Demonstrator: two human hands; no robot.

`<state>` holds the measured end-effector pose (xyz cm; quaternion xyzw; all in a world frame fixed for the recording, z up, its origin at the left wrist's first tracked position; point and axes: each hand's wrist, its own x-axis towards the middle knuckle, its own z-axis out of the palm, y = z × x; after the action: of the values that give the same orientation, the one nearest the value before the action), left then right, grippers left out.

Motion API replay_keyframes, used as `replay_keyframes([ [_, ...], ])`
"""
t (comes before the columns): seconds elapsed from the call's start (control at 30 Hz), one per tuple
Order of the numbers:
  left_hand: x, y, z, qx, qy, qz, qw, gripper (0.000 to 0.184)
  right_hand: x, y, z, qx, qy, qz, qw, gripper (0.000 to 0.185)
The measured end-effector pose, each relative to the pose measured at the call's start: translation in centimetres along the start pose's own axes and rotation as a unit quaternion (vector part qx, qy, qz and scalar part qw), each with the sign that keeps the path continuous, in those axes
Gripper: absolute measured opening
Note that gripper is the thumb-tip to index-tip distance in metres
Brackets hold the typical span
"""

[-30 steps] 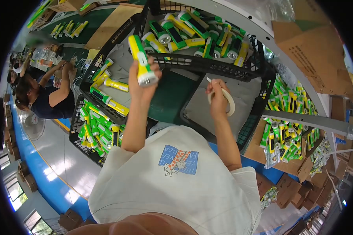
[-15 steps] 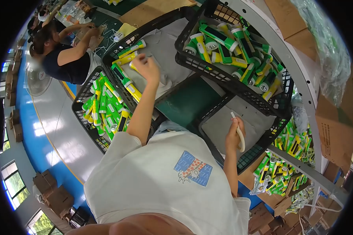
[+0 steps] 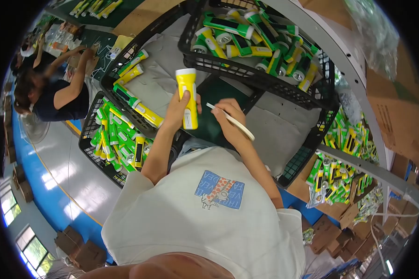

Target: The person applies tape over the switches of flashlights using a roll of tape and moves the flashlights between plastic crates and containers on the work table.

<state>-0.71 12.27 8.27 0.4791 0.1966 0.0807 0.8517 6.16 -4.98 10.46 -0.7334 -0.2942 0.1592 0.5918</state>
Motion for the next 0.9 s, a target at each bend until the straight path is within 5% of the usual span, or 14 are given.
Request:
replay_keyframes([
  [0.07, -1.6, -1.1, 2.1, 0.015, -0.019, -0.053, 0.998, 0.049, 0.5, -0.4, -0.1, 0.013, -0.009, -0.024, 1.000, 0.016],
  [0.4, -2.2, -2.0, 5.2, 0.103, -0.068, 0.046, 0.991, 0.044, 0.4, -1.9, -2.1, -0.033, -0.004, -0.048, 0.998, 0.011],
  [0.6, -1.8, -3.1, 5.7, 0.307, 0.016, 0.169, 0.937, 0.033, 0.3, -2.1, -2.6, -0.122, 0.014, -0.065, 0.990, 0.011],
  [0.67, -1.4, -3.9, 5.0, 0.273, -0.018, 0.099, 0.957, 0.030, 0.5, -1.7, -3.4, -0.097, -0.018, 0.014, 0.995, 0.014],
  [0.7, -1.6, -3.5, 5.3, 0.272, -0.018, 0.100, 0.957, 0.030, 1.1, -3.2, -4.2, -0.021, -0.023, 0.185, 0.982, 0.018],
  [0.8, -1.9, -1.3, 6.9, 0.040, -0.088, -0.050, 0.994, 0.035, 1.3, -0.4, -5.2, 0.143, -0.067, 0.163, 0.974, 0.019],
  [0.9, -0.7, 0.7, 8.5, -0.045, -0.116, -0.116, 0.985, 0.033, 0.9, -1.7, -4.6, 0.195, 0.051, 0.076, 0.977, 0.018],
])
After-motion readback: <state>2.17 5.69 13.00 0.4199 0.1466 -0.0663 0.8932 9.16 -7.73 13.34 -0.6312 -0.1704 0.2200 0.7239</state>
